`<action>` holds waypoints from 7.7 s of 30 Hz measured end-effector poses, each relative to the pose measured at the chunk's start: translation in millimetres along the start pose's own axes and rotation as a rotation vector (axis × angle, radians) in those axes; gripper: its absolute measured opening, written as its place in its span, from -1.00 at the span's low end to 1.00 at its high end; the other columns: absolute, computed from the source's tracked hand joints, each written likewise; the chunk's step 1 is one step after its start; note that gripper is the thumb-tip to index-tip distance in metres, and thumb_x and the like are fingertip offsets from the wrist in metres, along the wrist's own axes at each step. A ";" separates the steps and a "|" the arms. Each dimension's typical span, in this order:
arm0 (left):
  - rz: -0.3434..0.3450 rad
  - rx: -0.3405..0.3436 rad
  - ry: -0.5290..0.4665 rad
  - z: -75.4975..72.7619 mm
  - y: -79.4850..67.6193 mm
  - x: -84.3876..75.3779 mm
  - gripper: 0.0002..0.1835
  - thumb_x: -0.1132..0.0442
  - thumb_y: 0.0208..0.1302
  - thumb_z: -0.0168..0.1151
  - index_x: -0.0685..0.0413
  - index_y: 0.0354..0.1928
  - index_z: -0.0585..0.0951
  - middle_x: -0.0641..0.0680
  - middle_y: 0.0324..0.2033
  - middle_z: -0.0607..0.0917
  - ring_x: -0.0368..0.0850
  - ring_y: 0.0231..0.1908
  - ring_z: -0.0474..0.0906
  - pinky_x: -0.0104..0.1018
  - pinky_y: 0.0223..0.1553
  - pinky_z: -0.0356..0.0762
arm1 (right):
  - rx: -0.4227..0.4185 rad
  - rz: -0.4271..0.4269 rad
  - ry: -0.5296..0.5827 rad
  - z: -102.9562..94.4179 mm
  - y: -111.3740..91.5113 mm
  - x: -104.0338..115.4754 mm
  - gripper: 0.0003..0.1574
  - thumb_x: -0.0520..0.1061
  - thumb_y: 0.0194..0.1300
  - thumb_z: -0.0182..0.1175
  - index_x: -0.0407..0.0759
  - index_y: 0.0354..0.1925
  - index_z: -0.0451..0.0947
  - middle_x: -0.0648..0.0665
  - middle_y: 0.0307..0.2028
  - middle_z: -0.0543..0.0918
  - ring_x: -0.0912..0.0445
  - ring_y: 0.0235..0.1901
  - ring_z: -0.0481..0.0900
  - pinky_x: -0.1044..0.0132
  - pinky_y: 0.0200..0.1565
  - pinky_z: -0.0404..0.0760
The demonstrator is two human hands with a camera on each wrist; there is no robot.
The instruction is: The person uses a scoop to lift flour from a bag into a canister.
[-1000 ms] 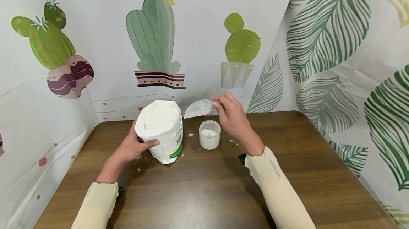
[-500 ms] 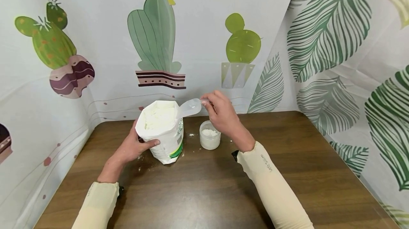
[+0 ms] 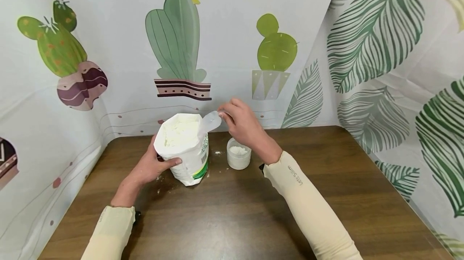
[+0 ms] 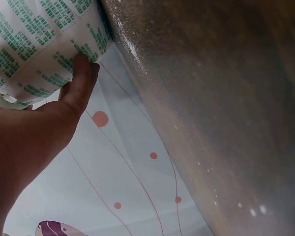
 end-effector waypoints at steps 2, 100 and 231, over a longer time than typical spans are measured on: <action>0.003 0.000 0.002 -0.3 0.2 -0.9 0.25 0.23 0.25 0.60 -0.17 0.70 -0.17 0.22 0.51 0.24 0.22 0.44 0.27 0.33 0.38 0.24 | 0.018 -0.022 -0.016 -0.3 4.0 3.4 -0.81 -0.20 0.57 0.23 -0.28 -0.06 0.72 -0.17 -0.28 0.56 -0.04 -0.27 0.47 0.15 -0.17 0.52; -0.040 0.017 -0.001 0.0 -2.0 -0.5 0.19 0.17 0.29 0.57 -0.18 0.67 -0.14 0.18 0.39 0.40 0.11 0.32 0.43 -0.39 0.17 0.48 | 0.342 0.020 -0.329 98.3 30.4 35.6 -0.74 -0.21 0.40 0.32 -0.07 -0.48 0.69 -0.03 -0.45 0.56 0.07 -0.34 0.57 0.22 -0.23 0.61; 0.009 -0.004 0.043 1.9 2.1 1.8 0.24 0.21 0.27 0.59 -0.20 0.70 -0.15 0.17 0.51 0.25 0.14 0.43 0.29 0.21 0.39 0.25 | -0.192 0.471 0.344 26.1 -43.7 -39.0 -0.74 -0.28 0.62 0.08 -0.33 0.09 0.65 -0.27 -0.08 0.59 -0.07 -0.22 0.52 0.13 -0.13 0.50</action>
Point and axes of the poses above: each hand's wrist, its own y-axis towards the middle knuckle, its own z-axis out of the palm, x = y × z, the point moved 4 cm from there along y, towards the middle knuckle
